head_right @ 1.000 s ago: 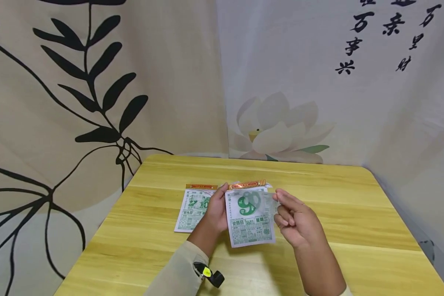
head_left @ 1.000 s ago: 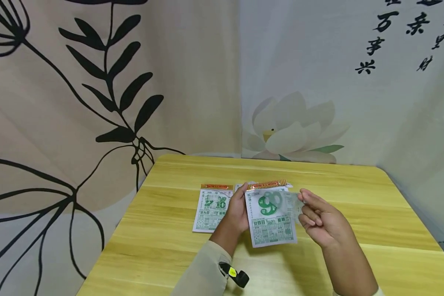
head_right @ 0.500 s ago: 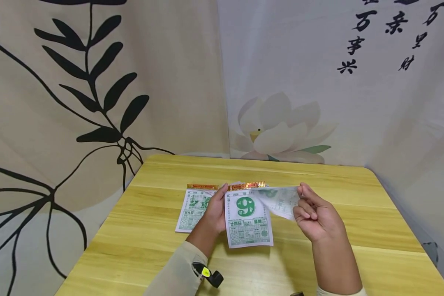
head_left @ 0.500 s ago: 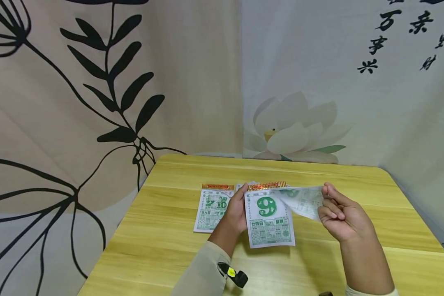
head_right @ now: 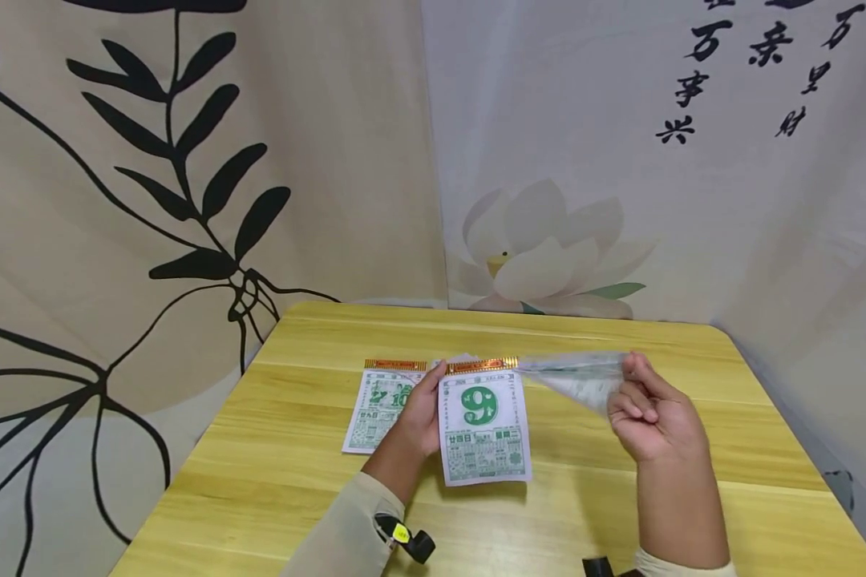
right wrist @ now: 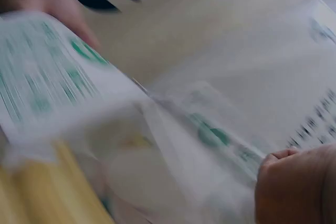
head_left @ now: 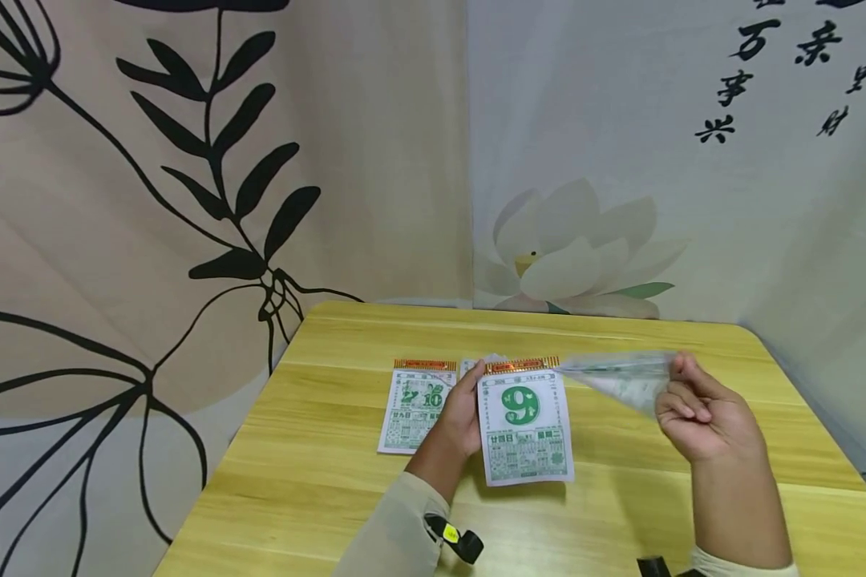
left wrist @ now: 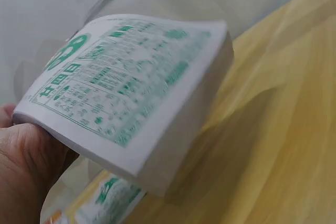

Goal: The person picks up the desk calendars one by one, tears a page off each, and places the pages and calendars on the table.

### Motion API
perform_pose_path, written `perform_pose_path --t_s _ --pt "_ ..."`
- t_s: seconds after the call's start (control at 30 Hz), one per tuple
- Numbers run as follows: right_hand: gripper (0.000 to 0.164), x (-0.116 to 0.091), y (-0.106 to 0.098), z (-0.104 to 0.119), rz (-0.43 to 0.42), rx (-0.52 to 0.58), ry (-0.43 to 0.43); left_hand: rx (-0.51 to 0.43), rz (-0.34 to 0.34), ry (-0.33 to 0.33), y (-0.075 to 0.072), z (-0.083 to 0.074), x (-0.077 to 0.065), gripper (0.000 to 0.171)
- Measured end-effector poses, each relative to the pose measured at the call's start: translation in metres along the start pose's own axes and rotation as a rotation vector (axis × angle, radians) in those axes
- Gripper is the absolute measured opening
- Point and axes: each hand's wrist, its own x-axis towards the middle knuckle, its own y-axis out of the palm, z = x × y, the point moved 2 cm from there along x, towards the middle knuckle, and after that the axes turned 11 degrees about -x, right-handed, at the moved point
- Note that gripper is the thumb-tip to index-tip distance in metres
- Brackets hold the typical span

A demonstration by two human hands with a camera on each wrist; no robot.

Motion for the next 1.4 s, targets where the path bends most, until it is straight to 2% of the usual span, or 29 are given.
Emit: perform_pose_path --t_s 0.07,0.13,0.27,0.37,0.63,0.77,1.0,1.13,1.2,1.27,1.33,1.4 --pt "0.009 -0.009 0.0 0.02 -0.009 0.065 -0.06 -0.015 -0.049 0.019 -0.006 -0.002 0.001 0.052" --pt "0.014 -0.018 -0.002 0.037 -0.01 0.09 -0.142 -0.034 -0.095 0.034 -0.012 -0.005 0.001 0.049" --pt "0.021 -0.026 -0.007 0.049 -0.032 0.075 -0.18 -0.026 -0.085 0.032 -0.016 -0.007 0.001 0.053" --pt "0.012 -0.022 -0.011 0.045 -0.038 0.06 -0.157 -0.024 -0.06 0.022 -0.014 -0.007 0.002 0.055" --pt "0.017 -0.009 -0.017 0.031 0.027 -0.04 -0.182 -0.042 -0.087 0.041 -0.008 -0.004 0.005 0.054" --pt "0.017 -0.006 -0.019 0.027 0.065 -0.099 -0.206 -0.028 -0.089 0.027 -0.005 -0.001 0.008 0.052" --pt "0.022 -0.004 -0.018 0.022 0.057 -0.22 -0.281 -0.036 -0.1 0.04 0.004 0.007 0.015 0.03" --pt "0.023 -0.003 -0.017 0.019 0.033 -0.273 -0.319 -0.042 -0.079 0.032 0.007 0.013 0.019 0.032" --pt "0.023 -0.003 -0.017 0.018 0.028 -0.292 -0.332 -0.039 -0.064 0.022 0.008 0.017 0.022 0.028" --pt "0.016 -0.002 -0.017 0.016 0.046 -0.307 -0.342 -0.025 -0.062 0.014 0.008 0.021 0.024 0.024" --pt "0.014 -0.002 -0.018 0.014 0.072 -0.327 -0.346 -0.004 -0.046 0.005 0.009 0.026 0.026 0.028" --pt "0.019 -0.002 -0.019 0.012 0.09 -0.347 -0.346 0.023 -0.02 0.0 0.01 0.03 0.027 0.042"
